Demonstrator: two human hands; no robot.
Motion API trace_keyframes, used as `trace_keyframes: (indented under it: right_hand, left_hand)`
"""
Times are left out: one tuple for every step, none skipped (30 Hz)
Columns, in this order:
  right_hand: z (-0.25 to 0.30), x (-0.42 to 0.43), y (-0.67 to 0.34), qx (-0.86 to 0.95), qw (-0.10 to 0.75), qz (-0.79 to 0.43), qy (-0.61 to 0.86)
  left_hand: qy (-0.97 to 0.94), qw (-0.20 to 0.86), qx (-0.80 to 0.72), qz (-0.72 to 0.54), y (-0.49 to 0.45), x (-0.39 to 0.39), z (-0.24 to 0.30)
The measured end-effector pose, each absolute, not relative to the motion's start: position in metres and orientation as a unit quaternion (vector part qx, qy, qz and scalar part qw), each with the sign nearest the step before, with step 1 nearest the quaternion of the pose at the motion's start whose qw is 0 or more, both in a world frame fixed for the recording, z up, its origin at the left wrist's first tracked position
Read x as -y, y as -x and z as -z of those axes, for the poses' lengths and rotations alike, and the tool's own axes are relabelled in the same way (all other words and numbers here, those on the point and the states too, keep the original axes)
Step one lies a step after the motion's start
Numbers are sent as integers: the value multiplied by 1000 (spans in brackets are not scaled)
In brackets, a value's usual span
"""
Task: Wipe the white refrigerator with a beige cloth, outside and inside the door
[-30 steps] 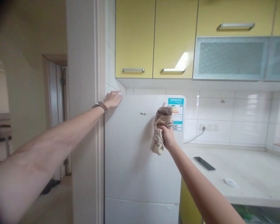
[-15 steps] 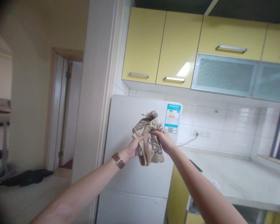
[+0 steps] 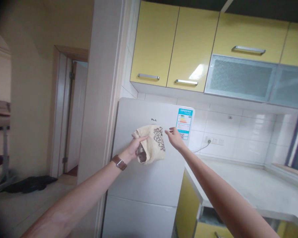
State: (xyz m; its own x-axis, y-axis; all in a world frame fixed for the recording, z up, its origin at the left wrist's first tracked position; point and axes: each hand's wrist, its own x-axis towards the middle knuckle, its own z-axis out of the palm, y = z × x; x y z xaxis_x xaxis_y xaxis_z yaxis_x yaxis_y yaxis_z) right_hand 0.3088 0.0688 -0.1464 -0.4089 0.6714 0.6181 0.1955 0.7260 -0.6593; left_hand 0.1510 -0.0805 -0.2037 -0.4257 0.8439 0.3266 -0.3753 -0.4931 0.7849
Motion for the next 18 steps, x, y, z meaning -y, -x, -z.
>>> trace_keyframes:
  right_hand:
    - [135,-76,-306,810,488,-193,261]
    - [120,-83,-304,822,502,-115,242]
    - [104,-91,-302,831,509,-21,223]
    - [87,-99,-301,832,509,63,211]
    - [69,-108,-301,826,508,122,211]
    - [51,-117,-302,813,514,160,223]
    - [35,-128,-303,797,523,184,239]
    - [21,-138,-304,782,532,199,255]
    - [9,-149,-305,772,536,207,272]
    - [1,-160,-305,767,531,208,293]
    - [-4,-170,-304,769,517,202,316]
    - [-5,-179,-303,772,501,195,339]
    - [-4,-187,-300,772,490,188,358]
    - [0,-194,-297,767,490,187,370]
    - [4,-200,-294,756,503,192,372]
    - [8,-205,-291,742,526,202,364]
    - [12,-209,-290,728,550,213,350]
    - [13,-213,-291,720,567,223,333]
  left_hand:
    - [-373,329,-321,-806,-145,82,201]
    - [-382,263,-329,-822,-138,83,197]
    - [-393,194,-344,-830,-130,86,194]
    - [-403,124,-366,-829,-122,88,189]
    - [-411,55,-393,-821,-114,91,185]
    - [-413,-9,-420,-808,-106,95,179]
    - [-412,-65,-446,-792,-98,98,173]
    - [-405,-113,-468,-777,-90,101,166]
    - [-398,-156,-485,-763,-82,103,159]
    - [-394,-193,-498,-748,-74,104,151]
    - [-394,-228,-506,-732,-66,104,143]
    - [-399,-258,-513,-715,-58,103,134]
    - [-406,-284,-520,-696,-50,100,126]
    - [-413,-307,-527,-676,-42,97,118]
    - [-418,-326,-536,-657,-35,93,109]
    - [-420,-342,-548,-637,-29,88,101]
    - [-420,-357,-561,-617,-25,81,93]
    - [-421,-372,-575,-595,-23,74,85]
